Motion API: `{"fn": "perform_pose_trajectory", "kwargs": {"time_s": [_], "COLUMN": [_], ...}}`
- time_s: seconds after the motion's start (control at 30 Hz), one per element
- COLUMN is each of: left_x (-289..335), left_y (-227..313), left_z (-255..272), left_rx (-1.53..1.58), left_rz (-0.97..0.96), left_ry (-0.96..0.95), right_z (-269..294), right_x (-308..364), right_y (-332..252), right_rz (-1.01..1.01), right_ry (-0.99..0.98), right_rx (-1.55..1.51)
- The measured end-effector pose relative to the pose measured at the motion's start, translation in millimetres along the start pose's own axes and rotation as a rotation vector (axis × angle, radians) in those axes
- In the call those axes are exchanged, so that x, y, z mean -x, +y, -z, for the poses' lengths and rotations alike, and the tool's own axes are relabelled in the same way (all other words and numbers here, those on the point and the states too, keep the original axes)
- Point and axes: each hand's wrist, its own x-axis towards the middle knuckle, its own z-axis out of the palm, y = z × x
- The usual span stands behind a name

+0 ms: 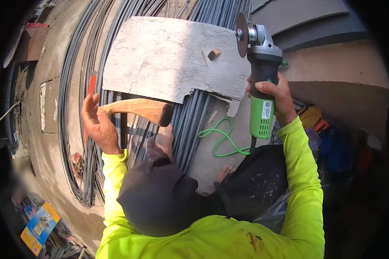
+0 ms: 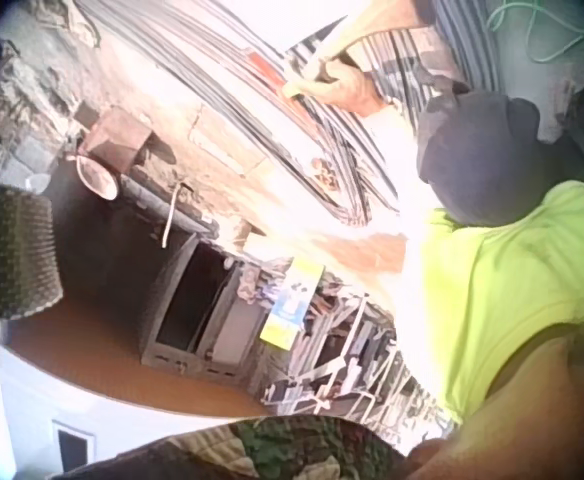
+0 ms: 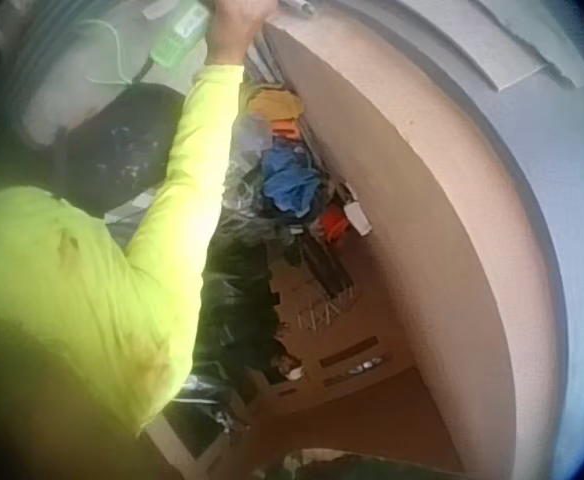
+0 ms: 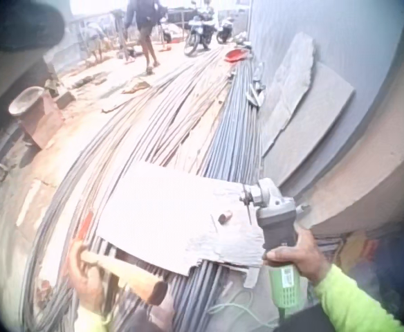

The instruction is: The person uses an angle grinder to sand and smooth the wooden handle of a pickaxe while holding it against a piece of wood.

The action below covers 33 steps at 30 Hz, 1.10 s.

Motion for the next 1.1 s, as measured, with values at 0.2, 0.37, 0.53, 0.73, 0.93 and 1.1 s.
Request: {"fn": "perform_pose_trajectory", "kwargs": {"time_s": [0.2,0.37,0.53,0.73,0.93,1.1], "left_x": [-30,44,66,77,82,83], "left_y": [174,193,198,191,196,179], "left_z": [-69,-130,-161,-174,-190,-187], "left_rx": [0.542,0.293,0.405,0.421,0.336,0.492], "left_rz": [0.211,0.407,0.69,0.728,0.661,0.679], "left_ry": [-1.038,-1.39,-1.507,-1.438,-1.346,-1.317], "right_z": [0,-15,11,28,46,32], "right_x": [9,11,20,18,21,19], "right_y": [7,-1,-1,8,11,6], "right_rz": [0.007,0.158,0.251,0.343,0.386,0.435], "right_ry": [-0.025,0.021,0.04,0.115,0.114,0.115], "right_rx": [-0.57,-0.782,-0.74,-0.623,-0.45,-0.535]}}
